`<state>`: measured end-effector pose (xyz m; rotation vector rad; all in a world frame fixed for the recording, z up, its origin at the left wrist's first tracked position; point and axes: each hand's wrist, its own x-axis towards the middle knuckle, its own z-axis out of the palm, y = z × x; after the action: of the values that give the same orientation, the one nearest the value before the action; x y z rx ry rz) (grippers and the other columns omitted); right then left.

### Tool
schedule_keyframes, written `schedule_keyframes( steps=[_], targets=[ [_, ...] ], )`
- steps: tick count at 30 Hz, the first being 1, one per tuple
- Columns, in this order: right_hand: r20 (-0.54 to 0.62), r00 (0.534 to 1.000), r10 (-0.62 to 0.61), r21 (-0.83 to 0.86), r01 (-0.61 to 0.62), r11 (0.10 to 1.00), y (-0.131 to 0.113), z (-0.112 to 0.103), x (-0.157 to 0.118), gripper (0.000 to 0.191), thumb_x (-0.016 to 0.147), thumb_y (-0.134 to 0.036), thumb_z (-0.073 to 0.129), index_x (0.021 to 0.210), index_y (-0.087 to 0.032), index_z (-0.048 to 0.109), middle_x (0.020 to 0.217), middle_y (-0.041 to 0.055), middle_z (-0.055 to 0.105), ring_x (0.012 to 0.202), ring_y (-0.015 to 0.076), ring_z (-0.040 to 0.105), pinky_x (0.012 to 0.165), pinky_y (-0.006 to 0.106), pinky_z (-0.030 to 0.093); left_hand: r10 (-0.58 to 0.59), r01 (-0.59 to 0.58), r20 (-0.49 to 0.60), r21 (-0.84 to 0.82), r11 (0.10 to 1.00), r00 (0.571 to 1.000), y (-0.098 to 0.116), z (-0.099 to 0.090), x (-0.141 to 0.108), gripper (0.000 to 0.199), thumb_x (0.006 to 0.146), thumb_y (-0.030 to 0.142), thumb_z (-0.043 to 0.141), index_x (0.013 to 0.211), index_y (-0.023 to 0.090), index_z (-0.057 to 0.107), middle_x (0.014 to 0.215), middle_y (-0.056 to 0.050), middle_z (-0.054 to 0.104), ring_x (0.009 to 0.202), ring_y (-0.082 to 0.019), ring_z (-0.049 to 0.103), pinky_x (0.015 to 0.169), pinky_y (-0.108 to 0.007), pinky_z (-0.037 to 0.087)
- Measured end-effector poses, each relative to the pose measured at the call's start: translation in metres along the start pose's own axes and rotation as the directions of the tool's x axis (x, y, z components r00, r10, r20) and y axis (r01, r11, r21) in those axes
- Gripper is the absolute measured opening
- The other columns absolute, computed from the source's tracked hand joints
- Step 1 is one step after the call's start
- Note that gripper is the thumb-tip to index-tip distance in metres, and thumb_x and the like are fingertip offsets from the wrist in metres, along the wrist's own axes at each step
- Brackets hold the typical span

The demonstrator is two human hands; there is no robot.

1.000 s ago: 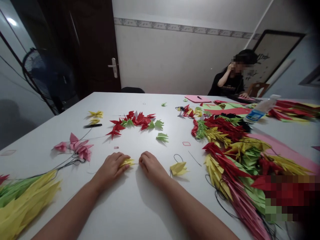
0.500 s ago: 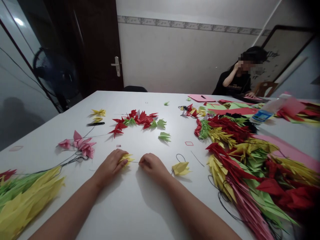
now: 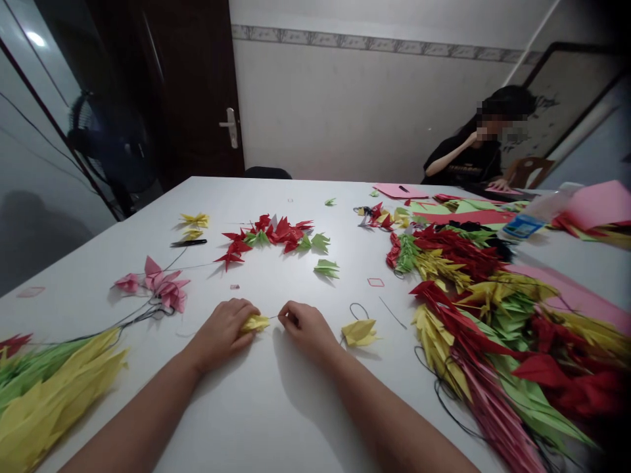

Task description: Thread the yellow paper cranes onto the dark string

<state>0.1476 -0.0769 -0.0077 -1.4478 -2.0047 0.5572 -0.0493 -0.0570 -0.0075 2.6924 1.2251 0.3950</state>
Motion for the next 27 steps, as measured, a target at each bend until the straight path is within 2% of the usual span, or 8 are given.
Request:
schedule_keyframes(
  steps=[4, 6, 8, 11, 14, 17, 22, 27],
  targets=[
    [-0.176, 0.956, -0.233, -0.048, 0.228, 0.972, -0.021, -0.039, -0.002, 0.014, 0.078, -0.017, 0.048, 0.085, -0.019, 0.06, 0.087, 0.0058, 0.063, 0.085, 0.018, 0.053, 0.078, 0.033, 0.039, -0.042, 0.044, -0.038, 0.058, 0.997, 0.998, -0.002, 0.001, 0.002, 0.021, 0.081, 0.024, 0.039, 0.096, 0.022, 0.053, 0.099, -0.004, 0.057, 0.095, -0.021, 0.048, 0.084, -0.038, 0.035],
    [-0.314, 0.923, -0.222, 0.016, 0.238, 0.971, -0.021, -0.075, -0.005, 0.016, 0.081, -0.023, 0.046, 0.088, -0.021, 0.06, 0.09, 0.0048, 0.063, 0.088, 0.0175, 0.054, 0.079, 0.033, 0.04, -0.059, 0.065, -0.066, 0.1, 0.993, 0.996, -0.004, 0.001, 0.001, 0.023, 0.082, 0.025, 0.037, 0.097, 0.022, 0.054, 0.1, -0.005, 0.058, 0.097, -0.021, 0.049, 0.086, -0.039, 0.034],
    [-0.377, 0.923, -0.079, 0.085, 0.119, 0.989, -0.007, -0.11, -0.012, 0.019, 0.081, -0.026, 0.044, 0.089, -0.021, 0.06, 0.089, 0.0045, 0.063, 0.082, 0.0166, 0.056, 0.072, 0.03, 0.042, -0.069, 0.084, -0.099, 0.154, 0.985, 0.993, -0.007, 0.0, -0.001, 0.027, 0.081, 0.024, 0.036, 0.102, 0.022, 0.054, 0.104, -0.006, 0.058, 0.101, -0.022, 0.048, 0.089, -0.041, 0.031],
    [-0.26, 0.956, 0.138, -0.004, -0.144, 0.99, 0.033, -0.139, -0.026, 0.019, 0.077, -0.029, 0.046, 0.084, -0.021, 0.062, 0.085, 0.0043, 0.064, 0.068, 0.0156, 0.055, 0.061, 0.028, 0.042, -0.096, 0.126, -0.145, 0.213, 0.969, 0.985, -0.014, -0.003, -0.003, 0.037, 0.08, 0.021, 0.034, 0.113, 0.024, 0.05, 0.112, -0.007, 0.057, 0.107, -0.023, 0.046, 0.091, -0.044, 0.027],
    [-0.262, 0.919, 0.295, -0.145, -0.34, 0.929, 0.071, -0.132, -0.042, 0.021, 0.076, -0.033, 0.047, 0.076, -0.019, 0.062, 0.082, 0.0053, 0.064, 0.064, 0.0162, 0.053, 0.061, 0.029, 0.04, -0.108, 0.137, -0.152, 0.196, 0.971, 0.982, -0.018, -0.01, -0.004, 0.045, 0.077, 0.02, 0.034, 0.12, 0.028, 0.045, 0.12, -0.005, 0.053, 0.112, -0.023, 0.043, 0.092, -0.045, 0.026],
    [-0.295, 0.89, 0.347, -0.133, -0.398, 0.908, 0.09, -0.111, -0.053, 0.025, 0.077, -0.035, 0.043, 0.077, -0.018, 0.061, 0.08, 0.0049, 0.062, 0.067, 0.0166, 0.054, 0.064, 0.029, 0.04, -0.07, 0.088, -0.128, 0.141, 0.986, 0.989, -0.008, -0.019, -0.002, 0.046, 0.078, 0.027, 0.035, 0.124, 0.03, 0.041, 0.124, -0.003, 0.05, 0.115, -0.023, 0.04, 0.093, -0.043, 0.028],
    [-0.273, 0.88, 0.389, -0.105, -0.429, 0.897, 0.094, -0.097, -0.052, 0.023, 0.076, -0.032, 0.044, 0.079, -0.018, 0.061, 0.084, 0.0054, 0.06, 0.07, 0.0169, 0.054, 0.066, 0.029, 0.04, 0.024, -0.015, -0.107, 0.087, 0.996, 0.994, 0.054, -0.021, 0.018, 0.049, 0.079, 0.049, 0.043, 0.12, 0.022, 0.045, 0.119, -0.007, 0.053, 0.112, -0.024, 0.043, 0.096, -0.042, 0.029],
    [-0.298, 0.878, 0.375, -0.135, -0.428, 0.894, 0.096, -0.091, -0.048, 0.026, 0.071, -0.042, 0.053, 0.072, -0.017, 0.062, 0.081, 0.0067, 0.058, 0.079, 0.0206, 0.053, 0.073, 0.032, 0.04, 0.137, -0.139, -0.03, -0.051, 0.989, 0.99, 0.116, 0.009, 0.061, 0.061, 0.069, 0.053, 0.057, 0.118, 0.02, 0.044, 0.119, -0.01, 0.052, 0.111, -0.027, 0.045, 0.092, -0.041, 0.036]
  ],
)
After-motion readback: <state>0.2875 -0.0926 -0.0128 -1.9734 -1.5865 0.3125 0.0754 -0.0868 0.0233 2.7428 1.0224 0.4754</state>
